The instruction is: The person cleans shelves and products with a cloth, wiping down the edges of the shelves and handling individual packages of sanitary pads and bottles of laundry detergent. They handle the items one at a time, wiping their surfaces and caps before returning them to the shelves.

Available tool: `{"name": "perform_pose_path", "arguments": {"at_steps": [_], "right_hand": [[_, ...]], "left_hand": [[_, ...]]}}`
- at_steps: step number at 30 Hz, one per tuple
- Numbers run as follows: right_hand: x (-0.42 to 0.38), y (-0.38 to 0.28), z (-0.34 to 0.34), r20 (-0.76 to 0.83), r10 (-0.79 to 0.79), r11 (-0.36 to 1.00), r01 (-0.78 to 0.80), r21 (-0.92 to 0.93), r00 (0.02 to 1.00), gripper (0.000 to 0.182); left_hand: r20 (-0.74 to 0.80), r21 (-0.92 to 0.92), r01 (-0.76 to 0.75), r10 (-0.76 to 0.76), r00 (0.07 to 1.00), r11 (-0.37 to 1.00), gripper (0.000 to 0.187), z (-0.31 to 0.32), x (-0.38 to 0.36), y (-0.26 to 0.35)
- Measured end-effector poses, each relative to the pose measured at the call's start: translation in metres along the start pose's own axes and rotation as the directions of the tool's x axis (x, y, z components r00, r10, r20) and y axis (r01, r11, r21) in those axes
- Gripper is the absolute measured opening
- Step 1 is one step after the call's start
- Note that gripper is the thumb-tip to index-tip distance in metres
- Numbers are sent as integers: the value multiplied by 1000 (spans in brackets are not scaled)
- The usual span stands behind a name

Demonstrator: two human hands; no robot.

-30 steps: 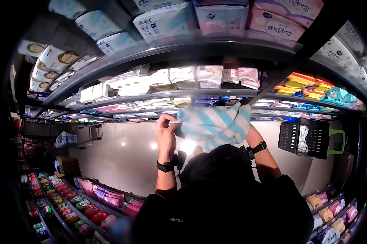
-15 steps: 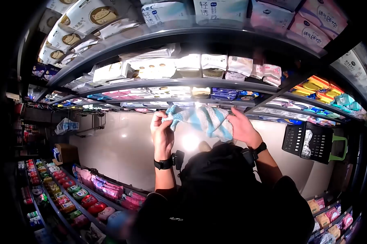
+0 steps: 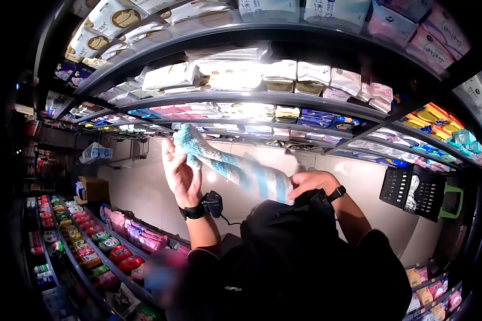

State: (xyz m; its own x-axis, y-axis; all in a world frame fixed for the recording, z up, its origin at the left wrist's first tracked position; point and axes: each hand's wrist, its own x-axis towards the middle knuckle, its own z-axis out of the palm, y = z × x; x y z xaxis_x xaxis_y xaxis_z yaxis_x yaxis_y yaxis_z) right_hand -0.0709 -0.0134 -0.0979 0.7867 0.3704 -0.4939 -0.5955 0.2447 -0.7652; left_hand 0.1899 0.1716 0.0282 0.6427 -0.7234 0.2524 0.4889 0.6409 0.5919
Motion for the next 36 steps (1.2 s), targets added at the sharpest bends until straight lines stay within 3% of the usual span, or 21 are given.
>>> {"name": "perform_pose_path", "arguments": {"at_steps": [1, 2, 4, 5, 8, 10, 11, 12, 14, 15, 16, 18, 21, 24, 25, 28, 30, 33, 34, 36], "right_hand": [[-1, -8, 3, 9, 23, 999, -23, -29, 1000, 39], [21, 23, -11, 81, -84, 987, 94, -130, 993, 47], [26, 14, -6, 135, -111, 984, 128, -125, 985, 49], [34, 17, -7, 123, -64, 982, 84, -167, 990, 54], [58, 21, -5, 11, -203, 952, 200, -234, 979, 62], [67, 7, 3, -160, -307, 924, 253, -288, 938, 62], [78, 7, -3, -182, -293, 900, 206, -385, 939, 62], [82, 1, -3, -194, -331, 886, 234, -399, 923, 62], [86, -10, -2, -213, -451, 864, 363, -350, 867, 61], [82, -21, 2, -229, -454, 842, 330, -426, 861, 61], [87, -20, -5, -147, -470, 789, 340, -512, 870, 63], [82, -25, -2, -89, -435, 850, 376, -368, 896, 69], [100, 23, -30, -89, -233, 886, 173, -429, 969, 65], [62, -30, -1, -48, -150, 801, 93, -592, 988, 74], [77, -8, -4, -23, -395, 796, 329, -509, 918, 76], [74, -24, 6, -161, -754, 549, 477, -686, 636, 71], [77, -27, 4, -249, -675, 698, 490, -523, 694, 63], [72, -26, -13, -130, -568, 794, 501, -344, 812, 48], [64, -29, -22, -58, -379, 899, 353, -257, 924, 39], [54, -36, -30, -29, -394, 910, 394, 131, 919, 34]], "left_hand": [[-77, -34, 14, -17, 997, 999, 22, 2, -1, 6], [-119, -68, 28, -36, 992, 997, 24, 7, -2, 11], [-159, -107, 46, -63, 985, 993, 26, 21, -4, 19], [-159, -111, 51, -68, 985, 993, 26, 26, -5, 20], [-48, -97, 33, -38, 998, 995, 24, 28, -11, 19], [49, -60, 5, -2, 999, 998, 23, 30, -10, 15], [69, -34, -15, 17, 997, 999, 24, 30, -9, 13], [-63, 61, -21, 25, 998, 998, 26, 53, -11, 13], [21, 89, -11, 9, 1000, 996, 26, 41, -13, 11], [-7, 111, -35, 36, 999, 993, 26, 50, -13, 7], [-11, 150, -46, 48, 999, 988, 25, 51, -13, 5], [-88, 225, -82, 104, 991, 971, 24, 47, -13, -1], [-168, 236, -72, 114, 979, 969, 22, 48, -13, -7], [-187, 239, -70, 117, 975, 968, 21, 54, -15, -10], [-165, 252, -72, 116, 979, 965, 21, 56, -16, -11], [-146, 245, -77, 115, 982, 967, 22, 65, -20, -14], [-117, 263, -96, 130, 985, 960, 22, 59, -23, -16], [-199, 244, -105, 156, 967, 964, 20, 51, -24, -23], [-198, 265, -114, 170, 965, 957, 18, 44, -23, -24], [-334, 311, -133, 239, 912, 941, 17, 36, -19, -27]]}}
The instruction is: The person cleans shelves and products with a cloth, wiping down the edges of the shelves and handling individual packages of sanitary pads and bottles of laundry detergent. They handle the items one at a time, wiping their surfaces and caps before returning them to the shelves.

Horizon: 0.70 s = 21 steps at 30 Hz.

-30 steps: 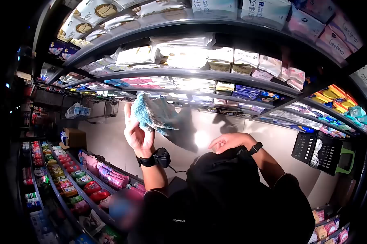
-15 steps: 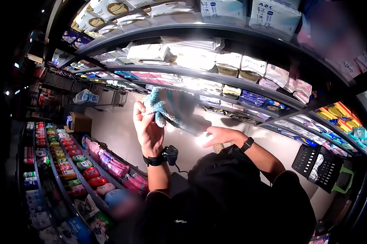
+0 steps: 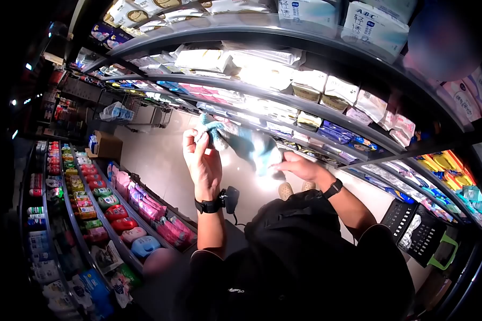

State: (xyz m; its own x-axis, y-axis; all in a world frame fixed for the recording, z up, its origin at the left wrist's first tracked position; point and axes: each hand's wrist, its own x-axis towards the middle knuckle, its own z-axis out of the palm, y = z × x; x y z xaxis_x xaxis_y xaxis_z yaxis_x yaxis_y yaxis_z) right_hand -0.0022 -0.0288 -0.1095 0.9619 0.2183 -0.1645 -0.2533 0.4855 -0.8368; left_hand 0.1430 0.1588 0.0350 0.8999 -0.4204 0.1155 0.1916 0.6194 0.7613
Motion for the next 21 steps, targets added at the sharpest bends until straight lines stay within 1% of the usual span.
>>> {"name": "perform_pose_path", "arguments": {"at_steps": [1, 2, 4, 5, 6, 7, 8, 9, 10, 11, 12, 13, 14, 15, 16, 18, 20, 21], "right_hand": [[-5, -17, 7, -3, -96, 991, 95, 99, 995, 30], [-9, -33, 15, -82, -80, 957, 100, 271, 993, 28], [-12, -66, 32, -172, -150, 863, 214, 458, 974, 31], [-13, -58, 14, -109, -195, 817, 223, 532, 975, 40], [-15, -70, 19, -97, -247, 742, 252, 621, 964, 40], [-16, -77, 23, -144, -224, 707, 262, 657, 964, 39], [-18, -83, 25, -189, -197, 670, 273, 690, 962, 39], [-19, -89, 26, -217, -173, 652, 277, 706, 961, 38], [-21, -96, 31, -184, -211, 603, 276, 748, 960, 38], [-23, -104, 38, -186, -218, 590, 282, 757, 958, 38], [-25, -109, 44, -189, -223, 574, 285, 767, 956, 39], [-25, -110, 44, -183, -209, 584, 273, 765, 961, 39], [-25, -110, 44, -178, -194, 593, 260, 762, 965, 39], [-24, -107, 40, -175, -202, 586, 262, 767, 964, 40], [-25, -106, 39, -167, -245, 583, 283, 761, 955, 41], [-25, -111, 38, -159, -293, 588, 309, 747, 943, 42], [-23, -114, 32, -193, -421, 587, 428, 687, 887, 44], [-23, -117, 33, -215, -446, 534, 451, 715, 869, 53]], "left_hand": [[-54, 2, 8, -7, 999, 1000, 17, -7, 4, -3], [-94, -35, 41, -44, 995, 999, 19, -20, 4, -13], [-152, -125, 114, -132, 979, 986, 25, -40, 2, -33], [-178, -95, 156, -171, 969, 983, 36, -46, -3, -44], [-180, -138, 209, -232, 956, 968, 48, -64, -10, -63], [-177, -106, 264, -279, 944, 959, 52, -68, -18, -76], [-175, -74, 317, -326, 929, 945, 57, -70, -27, -88], [-155, 27, 471, -462, 873, 882, 62, -84, -38, -105], [-149, 129, 604, -587, 796, 786, 67, -84, -46, -112], [-193, 204, 774, -750, 632, 600, 69, -85, -54, -117], [-34, 111, 814, -817, 576, 570, 63, -108, -62, -146], [126, 38, 860, -856, 501, 508, 59, -130, -69, -175], [175, 26, 871, -860, 479, 490, 58, -105, -75, -164], [165, 34, 858, -849, 501, 513, 57, -79, -77, -150], [253, 10, 920, -891, 378, 393, 58, -66, -76, -134], [246, -30, 931, -900, 359, 363, 52, -82, -75, -151], [224, -129, 942, -916, 331, 309, 45, -89, -74, -153], [212, -194, 942, -926, 312, 273, 42, -89, -74, -149]]}}
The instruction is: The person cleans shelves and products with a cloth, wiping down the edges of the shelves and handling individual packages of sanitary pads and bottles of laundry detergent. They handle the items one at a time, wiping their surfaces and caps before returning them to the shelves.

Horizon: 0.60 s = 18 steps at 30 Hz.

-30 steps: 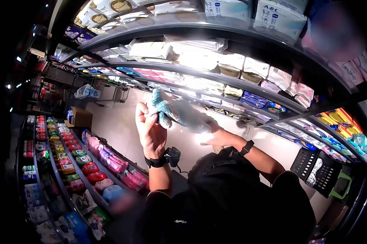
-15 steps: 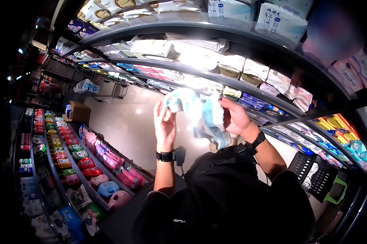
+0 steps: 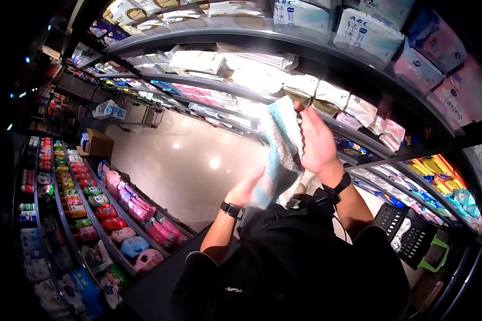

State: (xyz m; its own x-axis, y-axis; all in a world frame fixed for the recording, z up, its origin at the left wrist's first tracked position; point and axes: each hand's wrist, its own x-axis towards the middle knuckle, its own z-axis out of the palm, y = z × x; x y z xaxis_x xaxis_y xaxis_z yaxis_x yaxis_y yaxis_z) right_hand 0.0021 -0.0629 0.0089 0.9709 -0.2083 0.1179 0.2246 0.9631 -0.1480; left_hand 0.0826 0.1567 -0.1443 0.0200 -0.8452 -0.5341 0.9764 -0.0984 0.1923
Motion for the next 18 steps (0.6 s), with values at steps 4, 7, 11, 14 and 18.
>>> {"name": "perform_pose_path", "arguments": {"at_steps": [4, 7, 11, 14, 18], "right_hand": [[-9, -7, 15, -19, -29, 983, 25, -180, 999, 80], [-20, -6, -18, -81, -128, 895, 80, -438, 989, 91], [-28, 16, -81, -401, -34, 932, -115, -342, 915, 82], [-34, 34, -101, -563, 118, 868, -360, -342, 818, 78], [-41, 58, -111, -492, 333, 938, -336, 86, 804, 30]], "left_hand": [[144, 165, -174, 151, 978, 971, 36, -2, -16, 17], [55, 170, -424, 421, 905, 889, 42, 45, -42, 27], [-65, 127, -585, 595, 801, 801, 32, 61, -54, 29], [-75, 57, -626, 629, 774, 777, 28, 71, -56, 27], [-91, 77, -703, 707, 701, 707, 29, 82, -56, 26]]}}
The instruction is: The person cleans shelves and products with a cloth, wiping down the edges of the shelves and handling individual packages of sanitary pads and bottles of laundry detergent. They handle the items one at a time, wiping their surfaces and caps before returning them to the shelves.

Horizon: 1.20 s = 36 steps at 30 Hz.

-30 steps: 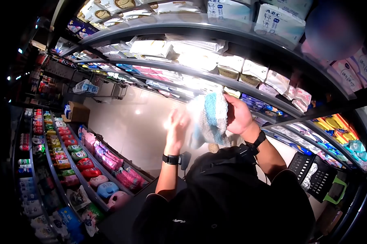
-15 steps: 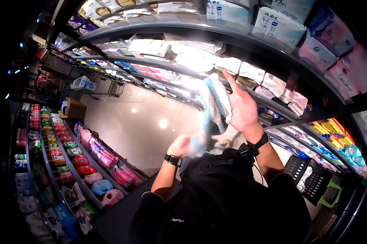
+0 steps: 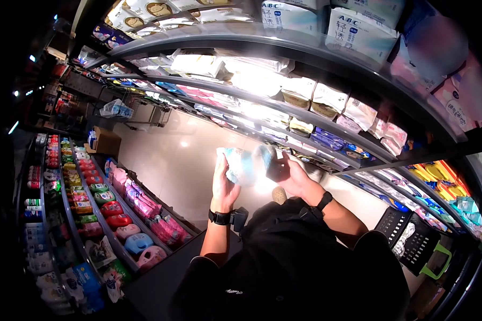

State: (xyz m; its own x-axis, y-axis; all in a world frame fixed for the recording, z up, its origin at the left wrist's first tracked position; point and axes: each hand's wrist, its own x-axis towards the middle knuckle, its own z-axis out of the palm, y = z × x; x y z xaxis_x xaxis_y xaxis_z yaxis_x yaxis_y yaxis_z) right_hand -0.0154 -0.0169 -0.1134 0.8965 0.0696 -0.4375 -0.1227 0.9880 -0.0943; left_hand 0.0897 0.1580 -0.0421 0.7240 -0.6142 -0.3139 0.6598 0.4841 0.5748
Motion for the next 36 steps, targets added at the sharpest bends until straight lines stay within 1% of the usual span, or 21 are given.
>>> {"name": "perform_pose_path", "arguments": {"at_steps": [1, 3, 4, 6, 7, 9, 11, 12, 13, 14, 15, 17, 18, 21, 23, 25, 27, 30, 33, 34, 36], "right_hand": [[1, 7, 3, 68, -11, 999, 9, 32, 998, 36], [-5, 12, 12, 140, -87, 992, 98, -78, 986, 47], [-3, 11, 9, 121, -174, 965, 194, -175, 977, 50], [0, 4, 0, 110, -346, 858, 362, -363, 932, 57], [0, -6, -2, 133, -394, 814, 412, -410, 910, 61], [0, -20, 2, 175, -519, 605, 504, -617, 837, 63], [-3, -33, 11, 200, -559, 575, 550, -606, 805, 55], [-6, -41, 14, 209, -481, 602, 494, -627, 851, 48], [-9, -45, 15, 212, -400, 626, 435, -647, 892, 42], [-8, -45, 14, 137, -304, 655, 311, -689, 943, 32], [-5, -43, 4, 132, -179, 595, 214, -775, 975, 30], [6, -29, -10, 25, -20, 668, 32, -744, 999, 30], [8, -21, -12, 51, 16, 714, 24, -699, 999, 29], [15, -8, -16, -18, 158, 812, -140, -567, 987, 31], [8, -5, 11, -7, 123, 894, -113, -434, 992, 34], [22, -3, 3, 58, -26, 904, 48, -424, 998, 40], [28, -6, -2, -1, -151, 885, 134, -445, 989, 43], [30, -9, -2, 96, -375, 835, 381, -397, 922, 46], [24, -23, 3, 139, -423, 815, 443, -374, 895, 43], [22, -28, 4, 199, -474, 766, 514, -387, 857, 42], [19, -40, 4, 340, -578, 479, 646, -595, 742, 42]], "left_hand": [[-17, 14, -15, 15, 1000, 1000, 28, 4, 0, 0], [-53, 41, -41, 43, 998, 998, 26, 13, -3, 0], [-76, 74, -61, 67, 995, 995, 24, 14, -4, 1], [-122, 142, -99, 117, 986, 985, 21, 14, -8, 1], [-127, 251, -113, 148, 981, 961, 33, 8, -9, 1], [-108, 356, -142, 192, 975, 924, 31, -13, -7, 4], [-144, 376, -135, 201, 969, 917, 30, -28, -8, 7], [-140, 328, -109, 163, 977, 938, 31, -23, -13, 12], [-204, 230, -89, 137, 969, 969, 31, -17, -19, 13], [-206, 184, -101, 139, 969, 978, 29, -10, -22, 13], [-208, 139, -113, 141, 968, 984, 28, -5, -23, 13], [-196, 162, -102, 134, 972, 982, 31, -1, -25, 10], [-191, 175, -98, 131, 973, 980, 33, 3, -26, 9], [-133, 210, -107, 137, 982, 972, 35, 17, -28, 6], [-167, 223, -105, 144, 975, 969, 35, 19, -27, 0], [-177, 237, -100, 144, 974, 966, 35, 22, -25, -2], [-236, 267, -79, 145, 961, 960, 31, 23, -24, -4], [-269, 274, -70, 147, 952, 959, 26, 20, -20, -4], [-185, 422, -152, 249, 951, 894, 21, -9, -11, 0], [-187, 516, -200, 338, 922, 833, 15, -1, -12, 1], [-149, 708, -243, 477, 866, 663, 12, -11, -6, 8]]}}
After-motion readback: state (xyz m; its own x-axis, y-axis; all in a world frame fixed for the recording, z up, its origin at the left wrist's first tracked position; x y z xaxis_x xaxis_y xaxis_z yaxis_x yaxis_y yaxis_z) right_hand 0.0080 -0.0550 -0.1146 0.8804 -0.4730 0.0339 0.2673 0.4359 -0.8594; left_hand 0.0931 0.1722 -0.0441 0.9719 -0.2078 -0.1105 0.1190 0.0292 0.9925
